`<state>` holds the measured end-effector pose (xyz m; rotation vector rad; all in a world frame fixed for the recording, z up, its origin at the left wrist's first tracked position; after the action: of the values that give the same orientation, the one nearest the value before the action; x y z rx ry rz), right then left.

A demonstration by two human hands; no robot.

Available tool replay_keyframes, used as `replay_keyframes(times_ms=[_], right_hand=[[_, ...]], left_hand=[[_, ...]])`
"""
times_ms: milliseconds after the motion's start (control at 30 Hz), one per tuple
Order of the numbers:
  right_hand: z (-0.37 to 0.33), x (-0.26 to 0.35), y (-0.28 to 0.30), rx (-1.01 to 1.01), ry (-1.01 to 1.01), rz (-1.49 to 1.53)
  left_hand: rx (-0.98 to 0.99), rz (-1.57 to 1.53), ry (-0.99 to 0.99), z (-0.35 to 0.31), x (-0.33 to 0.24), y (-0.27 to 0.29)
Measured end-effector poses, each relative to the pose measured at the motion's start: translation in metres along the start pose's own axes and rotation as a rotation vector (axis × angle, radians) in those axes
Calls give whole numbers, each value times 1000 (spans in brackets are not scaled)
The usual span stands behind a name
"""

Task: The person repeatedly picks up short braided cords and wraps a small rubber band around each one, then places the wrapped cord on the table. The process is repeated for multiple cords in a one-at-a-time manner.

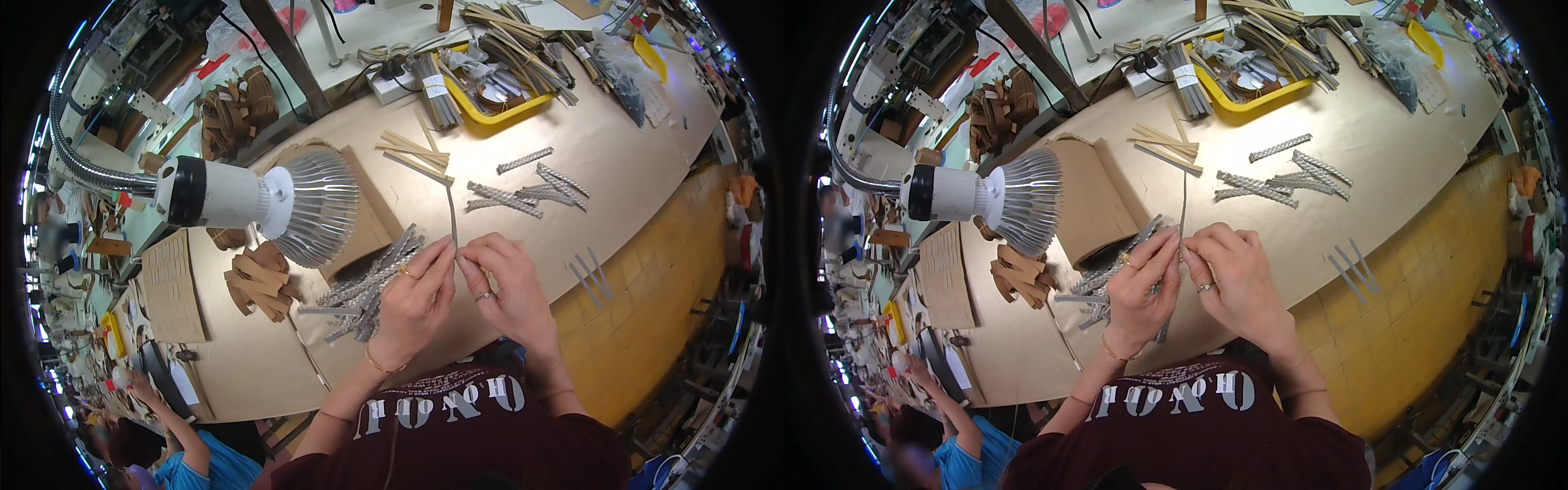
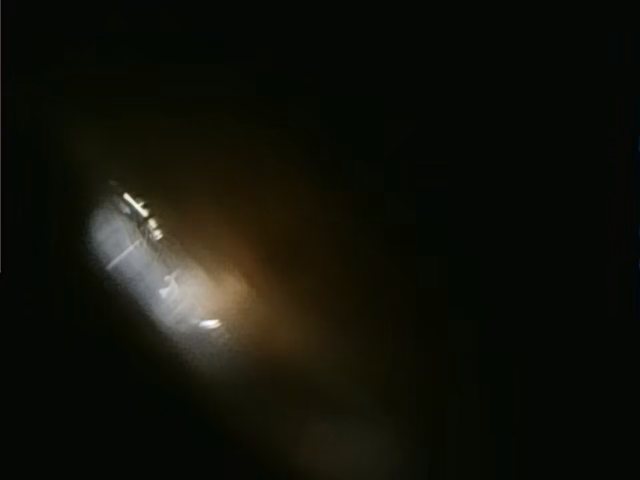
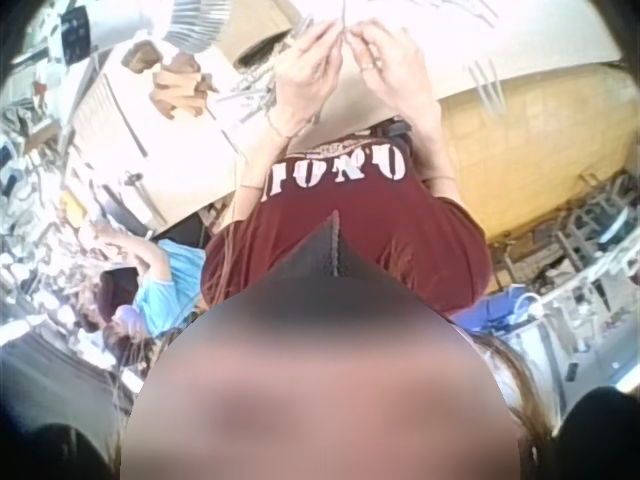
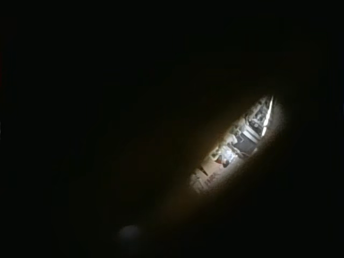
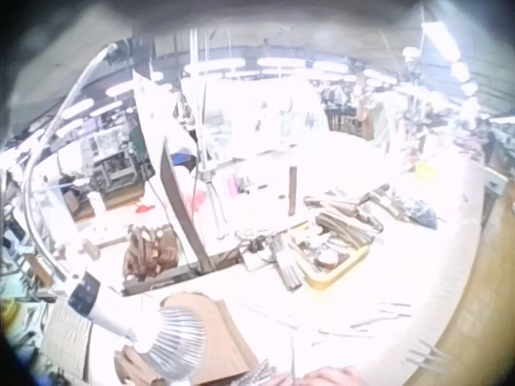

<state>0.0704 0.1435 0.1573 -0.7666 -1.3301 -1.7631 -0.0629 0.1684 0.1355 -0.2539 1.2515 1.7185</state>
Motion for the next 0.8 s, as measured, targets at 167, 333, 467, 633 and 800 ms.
replay_keyframes(times_ms=[167, 333, 467, 633, 800], right_hand=[[2, -2, 0, -17, 13, -19], [2, -1, -4, -8, 16, -83], [2, 1, -4, -6, 49, -107], [-1, -8, -6, 32, 42, -32], [-18, -46, 15, 10, -133, -47]], left_hand=[[11, 17, 8, -1, 0, -2], [-20, 48, -36, 1, 0, -1], [-2, -67, 45, 4, 5, 1], [65, -203, 185, 3, 23, 3], [-116, -390, 477, -17, 61, 19]])
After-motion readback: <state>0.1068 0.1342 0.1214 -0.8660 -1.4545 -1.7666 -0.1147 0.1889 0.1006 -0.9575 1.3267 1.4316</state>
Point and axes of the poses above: each hand's wrist, its own z-axis towards the middle knuckle, its own y-axis out of the back of the hand, x = y × z, the point moved 6 cm from there along z, towards the middle knuckle, and after that the axes turned 11 degrees about z, right-handed, at the moved point
